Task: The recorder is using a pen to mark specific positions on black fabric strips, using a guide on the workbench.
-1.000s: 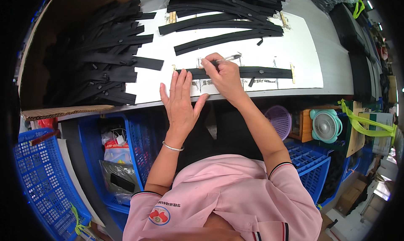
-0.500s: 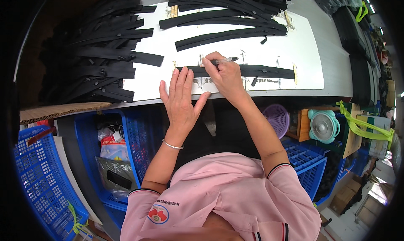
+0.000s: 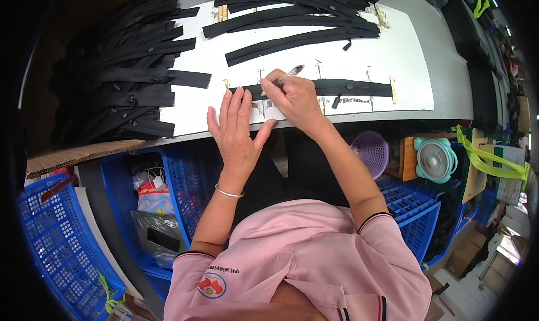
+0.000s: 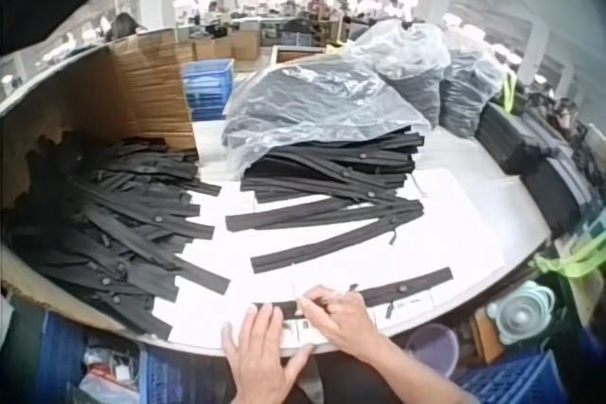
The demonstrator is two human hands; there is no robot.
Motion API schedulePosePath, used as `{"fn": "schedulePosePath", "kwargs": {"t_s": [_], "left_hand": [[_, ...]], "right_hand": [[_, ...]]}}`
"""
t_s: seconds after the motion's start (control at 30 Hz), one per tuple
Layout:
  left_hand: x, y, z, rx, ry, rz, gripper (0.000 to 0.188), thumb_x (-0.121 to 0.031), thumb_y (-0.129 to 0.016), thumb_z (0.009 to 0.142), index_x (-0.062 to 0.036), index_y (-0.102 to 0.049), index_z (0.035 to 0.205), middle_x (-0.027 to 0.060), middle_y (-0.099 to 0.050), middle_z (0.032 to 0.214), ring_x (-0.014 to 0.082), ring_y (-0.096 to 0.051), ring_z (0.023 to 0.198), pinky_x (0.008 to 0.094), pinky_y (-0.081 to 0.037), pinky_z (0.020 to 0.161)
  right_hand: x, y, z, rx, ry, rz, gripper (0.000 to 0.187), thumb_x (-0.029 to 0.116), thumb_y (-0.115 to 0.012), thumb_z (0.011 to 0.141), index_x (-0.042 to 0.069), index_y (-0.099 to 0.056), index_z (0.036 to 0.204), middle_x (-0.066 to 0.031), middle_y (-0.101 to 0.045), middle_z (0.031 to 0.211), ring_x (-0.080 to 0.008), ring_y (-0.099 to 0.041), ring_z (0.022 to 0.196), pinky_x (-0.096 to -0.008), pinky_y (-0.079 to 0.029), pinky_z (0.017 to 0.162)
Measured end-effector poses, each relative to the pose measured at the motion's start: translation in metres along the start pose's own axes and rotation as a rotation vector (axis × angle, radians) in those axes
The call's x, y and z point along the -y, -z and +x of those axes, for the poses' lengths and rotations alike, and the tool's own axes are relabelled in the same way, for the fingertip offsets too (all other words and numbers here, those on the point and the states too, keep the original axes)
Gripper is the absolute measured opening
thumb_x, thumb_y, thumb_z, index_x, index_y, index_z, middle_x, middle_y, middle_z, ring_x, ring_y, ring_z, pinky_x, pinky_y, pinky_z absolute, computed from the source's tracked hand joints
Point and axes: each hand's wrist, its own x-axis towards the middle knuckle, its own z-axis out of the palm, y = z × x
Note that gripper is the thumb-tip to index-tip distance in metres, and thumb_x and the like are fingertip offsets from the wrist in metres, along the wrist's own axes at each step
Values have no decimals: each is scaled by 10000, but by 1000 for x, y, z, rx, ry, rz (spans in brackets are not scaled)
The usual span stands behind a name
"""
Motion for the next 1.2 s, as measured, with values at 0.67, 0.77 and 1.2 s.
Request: {"fn": "schedulePosePath", "kwargs": {"t_s": [0.67,0.77,1.2], "left_hand": [[0,0,-1,36,-18,52,745,-456,-791,868,-19,-559,1425,111,-545,1485,286,-413,1457,555,-172,1215],[-1,1,0,40,-23,57,750,-454,-792,870,-17,-554,1431,117,-542,1491,286,-404,1464,555,-167,1218],[-22,8,13,33,-2,-7,589,-270,-784,896,-49,-597,1409,129,-529,1509,327,-426,1449,533,-202,1221]], "right_hand": [[-19,83,-18,-297,-9,-36,185,123,-609,1025,3,-698,916,-10,-641,747,-35,-511,618,-215,-400,563],[-31,88,-18,-299,-3,-119,222,134,-612,1026,-6,-699,876,1,-627,736,-27,-484,595,-218,-367,537],[-38,88,-16,-224,94,-315,270,121,-629,994,-62,-660,797,-44,-711,801,-99,-576,567,-266,-427,540]]}}
